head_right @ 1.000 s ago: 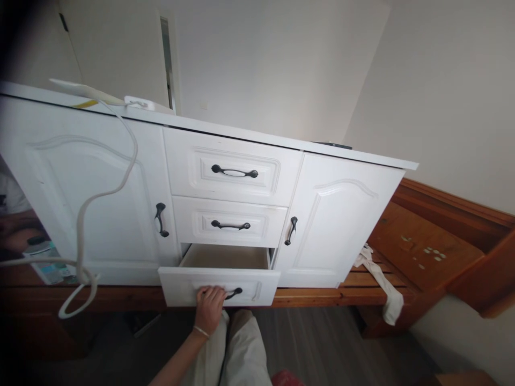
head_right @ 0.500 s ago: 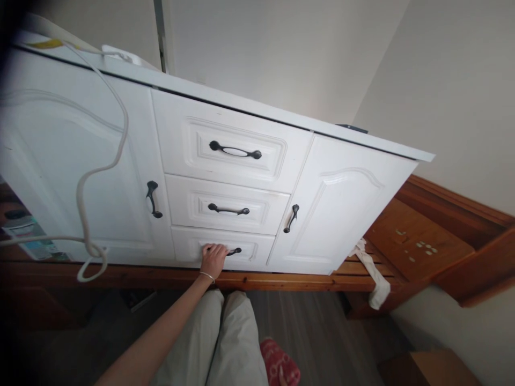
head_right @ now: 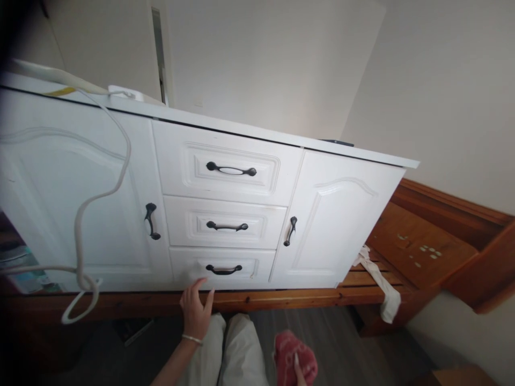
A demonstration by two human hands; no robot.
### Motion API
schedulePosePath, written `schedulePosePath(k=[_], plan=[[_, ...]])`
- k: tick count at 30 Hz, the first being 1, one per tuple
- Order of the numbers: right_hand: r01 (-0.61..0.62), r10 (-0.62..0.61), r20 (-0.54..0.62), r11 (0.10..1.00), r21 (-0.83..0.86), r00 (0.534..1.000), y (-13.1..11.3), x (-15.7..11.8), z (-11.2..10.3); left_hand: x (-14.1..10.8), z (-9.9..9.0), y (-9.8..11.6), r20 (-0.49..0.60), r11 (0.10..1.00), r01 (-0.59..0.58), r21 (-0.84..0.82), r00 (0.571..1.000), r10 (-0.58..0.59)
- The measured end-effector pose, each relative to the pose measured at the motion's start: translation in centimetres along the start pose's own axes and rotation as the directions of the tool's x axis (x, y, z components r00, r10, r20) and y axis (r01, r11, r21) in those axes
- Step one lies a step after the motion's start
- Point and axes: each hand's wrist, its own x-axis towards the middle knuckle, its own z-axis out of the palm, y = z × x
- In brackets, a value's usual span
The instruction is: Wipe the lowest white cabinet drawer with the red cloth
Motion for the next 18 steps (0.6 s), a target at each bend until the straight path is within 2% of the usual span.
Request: schedulePosePath(k=[1,2,3,4,5,6,7,8,9,10,12,15,16,18], plan=[[0.011,-0.008,-0.071,0.999,0.037,0.997,-0.9,0.9,1.0,-1.9,-0.8,-0.5,0.059,0.998,0.04,0.046,0.997,-0.043],[0.033,-0.024,-0.131,0.997,0.067,0.991,-2.1,1.9,2.3,-4.0,-1.5,-1.0,0.166,0.992,0.059,0.11,0.983,-0.077],[0.09,-0.055,-0.245,0.987,0.135,0.968,-3.6,2.9,3.9,-6.1,-2.1,-1.6,0.303,0.976,0.082,0.2,0.942,-0.141],[0.167,-0.112,-0.28,0.97,0.178,0.953,-5.3,4.1,5.8,-8.1,-2.5,-2.2,0.408,0.941,0.13,0.313,0.876,-0.257],[0.245,-0.197,-0.248,0.953,0.178,0.949,-7.1,5.1,8.0,-9.8,-2.7,-2.8,0.505,0.893,0.19,0.409,0.768,-0.395],[0.313,-0.285,-0.189,0.94,0.137,0.94,-8.7,6.1,10.3,-11.2,-2.8,-3.3,0.574,0.828,0.281,0.486,0.611,-0.545],[0.374,-0.366,-0.123,0.926,0.048,0.922,-9.9,6.9,12.7,-12.1,-2.7,-3.6,0.628,0.774,0.346,0.53,0.454,-0.633],[0.446,-0.446,0.019,0.893,-0.062,0.895,-10.7,7.4,15.1,-12.7,-2.6,-3.8,0.664,0.743,0.373,0.555,0.339,-0.666],[0.525,-0.508,0.139,0.84,-0.138,0.85,-11.0,7.7,17.5,-12.9,-2.3,-3.9,0.688,0.732,0.385,0.562,0.275,-0.672],[0.555,-0.528,0.184,0.817,-0.159,0.829,-10.7,7.6,19.7,-12.8,-2.1,-3.8,0.704,0.743,0.375,0.554,0.265,-0.659],[0.597,-0.556,0.231,0.783,-0.178,0.798,-8.8,6.6,23.8,-12.3,-1.7,-3.2,0.696,0.765,0.329,0.553,0.323,-0.642],[0.663,-0.581,0.352,0.727,-0.18,0.734,-4.8,3.8,29.5,-11.7,-1.6,-1.7,0.664,0.764,0.275,0.584,0.379,-0.644],[0.693,-0.59,0.403,0.699,-0.179,0.7,-3.6,2.7,31.5,-11.7,-1.7,-1.1,0.656,0.763,0.252,0.595,0.396,-0.643],[0.791,-0.586,0.573,0.579,-0.198,0.573,-1.7,0.6,35.3,-11.6,-2.1,-0.2,0.646,0.774,0.183,0.607,0.454,-0.614]])
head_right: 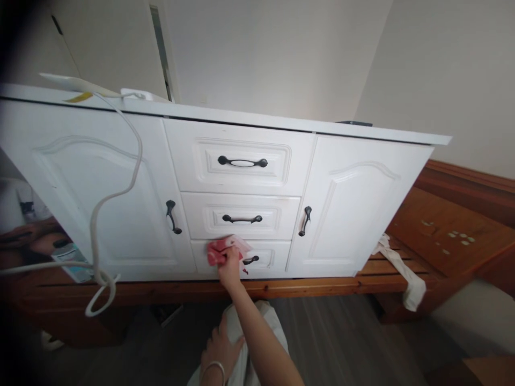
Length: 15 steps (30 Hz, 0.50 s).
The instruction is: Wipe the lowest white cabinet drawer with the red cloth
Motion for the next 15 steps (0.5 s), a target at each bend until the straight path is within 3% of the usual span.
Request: schedulePosePath(k=[2,4,7,11,15], plan=[[0.158,-0.115,0.227,0.971,-0.18,0.967,-1.3,0.1,3.9,-0.7,-0.5,0.1,-0.04,0.996,-0.047,0.078,0.998,0.05],[0.3,-0.142,0.398,0.88,-0.368,0.906,-2.1,0.0,6.6,-1.2,-1.0,0.0,-0.027,0.988,-0.096,0.123,0.995,0.1],[0.464,-0.15,0.544,0.73,-0.502,0.825,-1.9,-0.7,8.1,-1.2,-1.4,-0.4,0.005,0.987,-0.104,0.119,0.995,0.104],[0.613,-0.192,0.702,0.672,-0.415,0.686,1.0,-1.8,5.1,-0.4,-0.4,-0.7,-0.138,0.993,-0.074,0.09,0.987,0.086],[0.672,-0.199,0.784,0.659,-0.338,0.588,5.3,-2.1,-1.8,0.2,0.5,-0.5,-0.213,0.996,-0.066,0.066,0.974,0.079]])
